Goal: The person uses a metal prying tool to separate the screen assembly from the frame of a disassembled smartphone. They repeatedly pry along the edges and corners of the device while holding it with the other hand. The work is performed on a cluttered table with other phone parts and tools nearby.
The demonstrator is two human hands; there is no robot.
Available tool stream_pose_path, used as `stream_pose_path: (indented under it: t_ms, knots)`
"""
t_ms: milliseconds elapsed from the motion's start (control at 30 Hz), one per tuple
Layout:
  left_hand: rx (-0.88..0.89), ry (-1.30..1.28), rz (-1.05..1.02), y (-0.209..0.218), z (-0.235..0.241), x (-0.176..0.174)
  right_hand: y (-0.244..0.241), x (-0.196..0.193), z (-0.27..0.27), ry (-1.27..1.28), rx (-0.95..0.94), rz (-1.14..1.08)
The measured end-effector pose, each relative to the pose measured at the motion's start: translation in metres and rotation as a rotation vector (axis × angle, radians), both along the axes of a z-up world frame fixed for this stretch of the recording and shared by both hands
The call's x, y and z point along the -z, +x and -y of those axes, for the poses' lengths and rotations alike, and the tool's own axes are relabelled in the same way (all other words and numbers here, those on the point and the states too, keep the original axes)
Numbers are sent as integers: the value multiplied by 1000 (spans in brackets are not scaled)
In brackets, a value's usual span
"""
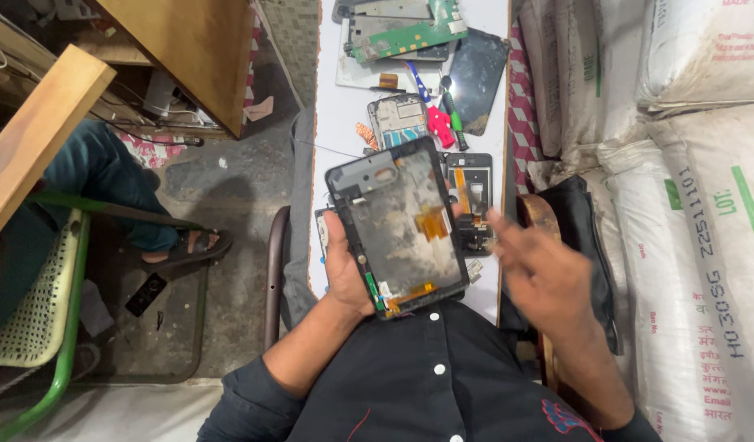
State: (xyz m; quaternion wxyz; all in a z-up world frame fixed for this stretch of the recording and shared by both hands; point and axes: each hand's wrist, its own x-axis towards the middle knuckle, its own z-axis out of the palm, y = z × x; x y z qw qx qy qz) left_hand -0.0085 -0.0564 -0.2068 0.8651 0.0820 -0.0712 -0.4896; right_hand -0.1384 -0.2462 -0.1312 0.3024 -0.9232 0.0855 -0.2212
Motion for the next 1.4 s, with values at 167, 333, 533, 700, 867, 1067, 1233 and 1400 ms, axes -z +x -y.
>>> stream_pose_path:
  t_ms: [167,333,533,700,867,1067,1233,1400]
  knots:
    - [-89,-52,80,9,2,-13,0,9,-11,-85,-315,-145]
    - [-113,-56,46,15,2,-9,7,11,-14,5,-103,-156]
    - [-176,-14,34,23,4,-9,7,13,-22,-3,-289,-136]
    - [-119,-138,116,37,2,-23,6,13,-17,64,-132,-67]
    - [-124,-207,101,42,4,-28,8,11,-22,51,-118,-112]
    - [-174,-87,28,44,4,-12,12,19,-30,136,-223,-175]
    - [-190,4,-27,36,4,-10,10,20,-18,86,-63,9]
    - [-124,57,-17,20,9,-2,2,23,-13,81,61,-1]
